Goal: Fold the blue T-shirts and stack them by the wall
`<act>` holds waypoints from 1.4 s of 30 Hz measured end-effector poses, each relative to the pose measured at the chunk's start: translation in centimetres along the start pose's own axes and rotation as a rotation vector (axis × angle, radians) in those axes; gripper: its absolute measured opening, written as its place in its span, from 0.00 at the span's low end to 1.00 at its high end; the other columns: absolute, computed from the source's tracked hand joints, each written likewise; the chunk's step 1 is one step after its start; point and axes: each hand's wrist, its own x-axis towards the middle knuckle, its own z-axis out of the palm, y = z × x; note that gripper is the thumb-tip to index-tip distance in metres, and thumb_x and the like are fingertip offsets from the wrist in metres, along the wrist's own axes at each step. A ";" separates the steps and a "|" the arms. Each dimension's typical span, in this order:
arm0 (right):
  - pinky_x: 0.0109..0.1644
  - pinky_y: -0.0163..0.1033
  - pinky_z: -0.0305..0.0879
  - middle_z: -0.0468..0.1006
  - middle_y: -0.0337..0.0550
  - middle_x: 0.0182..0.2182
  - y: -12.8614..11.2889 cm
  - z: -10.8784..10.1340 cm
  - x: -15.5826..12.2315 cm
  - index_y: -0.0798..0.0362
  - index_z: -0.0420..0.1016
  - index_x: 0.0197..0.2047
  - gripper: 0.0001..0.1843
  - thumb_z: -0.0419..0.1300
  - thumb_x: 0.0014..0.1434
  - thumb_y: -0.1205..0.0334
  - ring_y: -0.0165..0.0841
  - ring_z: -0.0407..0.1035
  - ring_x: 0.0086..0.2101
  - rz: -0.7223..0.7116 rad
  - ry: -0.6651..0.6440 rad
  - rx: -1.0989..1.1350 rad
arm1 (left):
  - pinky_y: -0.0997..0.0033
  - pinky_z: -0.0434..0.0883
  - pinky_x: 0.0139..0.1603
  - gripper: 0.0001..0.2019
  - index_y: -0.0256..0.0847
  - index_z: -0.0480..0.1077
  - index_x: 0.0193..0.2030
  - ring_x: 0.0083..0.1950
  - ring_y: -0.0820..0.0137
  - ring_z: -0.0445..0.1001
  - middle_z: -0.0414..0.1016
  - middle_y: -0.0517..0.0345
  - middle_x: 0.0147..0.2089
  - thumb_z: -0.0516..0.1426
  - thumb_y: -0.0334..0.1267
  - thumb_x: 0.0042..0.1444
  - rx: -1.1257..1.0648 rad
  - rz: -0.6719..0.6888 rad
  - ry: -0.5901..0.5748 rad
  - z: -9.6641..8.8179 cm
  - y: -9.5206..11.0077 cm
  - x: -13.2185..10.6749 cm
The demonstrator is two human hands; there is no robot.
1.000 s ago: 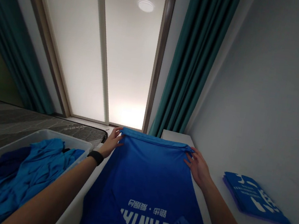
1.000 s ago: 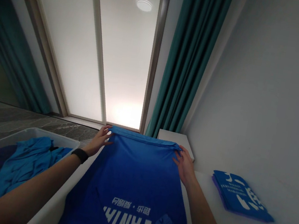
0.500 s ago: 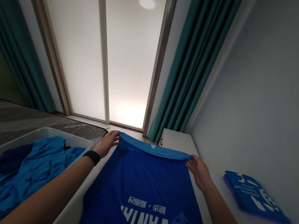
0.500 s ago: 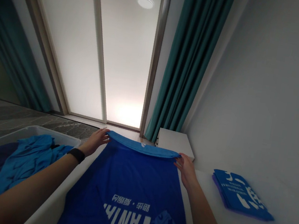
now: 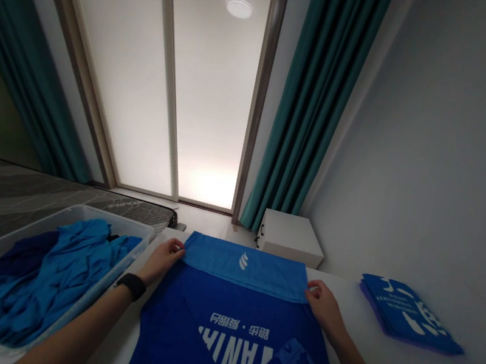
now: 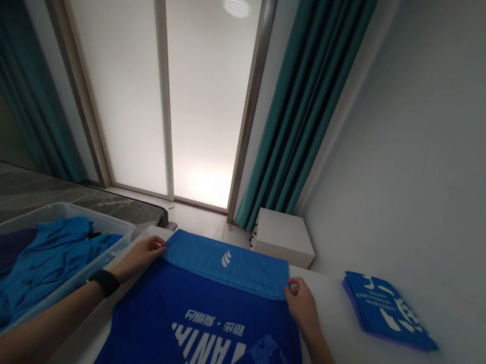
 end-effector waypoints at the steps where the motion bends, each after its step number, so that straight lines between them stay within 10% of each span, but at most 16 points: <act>1: 0.26 0.37 0.56 0.67 0.31 0.16 0.2 0.1 -0.1 0.48 0.69 0.34 0.12 0.55 0.46 0.52 0.33 0.64 0.20 -0.004 -0.003 -0.010 | 0.70 0.65 0.30 0.16 0.38 0.71 0.36 0.29 0.66 0.73 0.74 0.60 0.26 0.57 0.49 0.46 0.038 0.019 0.000 0.0 -0.3 -0.2; 13: 0.32 0.38 0.59 0.71 0.33 0.20 0.5 -1.0 -1.3 0.47 0.70 0.40 0.16 0.54 0.48 0.51 0.35 0.68 0.24 -0.020 -0.001 -0.097 | 0.70 0.65 0.32 0.15 0.40 0.71 0.35 0.30 0.64 0.73 0.74 0.59 0.28 0.54 0.50 0.51 0.112 0.035 0.002 -0.8 -1.1 -1.4; 27: 0.46 0.44 0.60 0.75 0.46 0.41 0.7 -1.7 -4.3 0.48 0.73 0.45 0.17 0.49 0.55 0.64 0.40 0.70 0.43 -0.407 -0.099 -0.505 | 0.66 0.68 0.36 0.18 0.39 0.75 0.44 0.31 0.66 0.71 0.74 0.54 0.37 0.51 0.47 0.56 0.302 0.267 -0.165 -1.9 -0.6 -3.6; 42: 0.38 0.41 0.63 0.74 0.45 0.33 1.4 -0.9 -3.5 0.51 0.71 0.37 0.13 0.47 0.58 0.59 0.37 0.70 0.32 -0.310 0.077 -0.349 | 0.68 0.68 0.35 0.17 0.41 0.76 0.38 0.32 0.66 0.73 0.76 0.54 0.37 0.50 0.48 0.59 0.321 0.278 -0.068 -1.0 -1.5 -3.5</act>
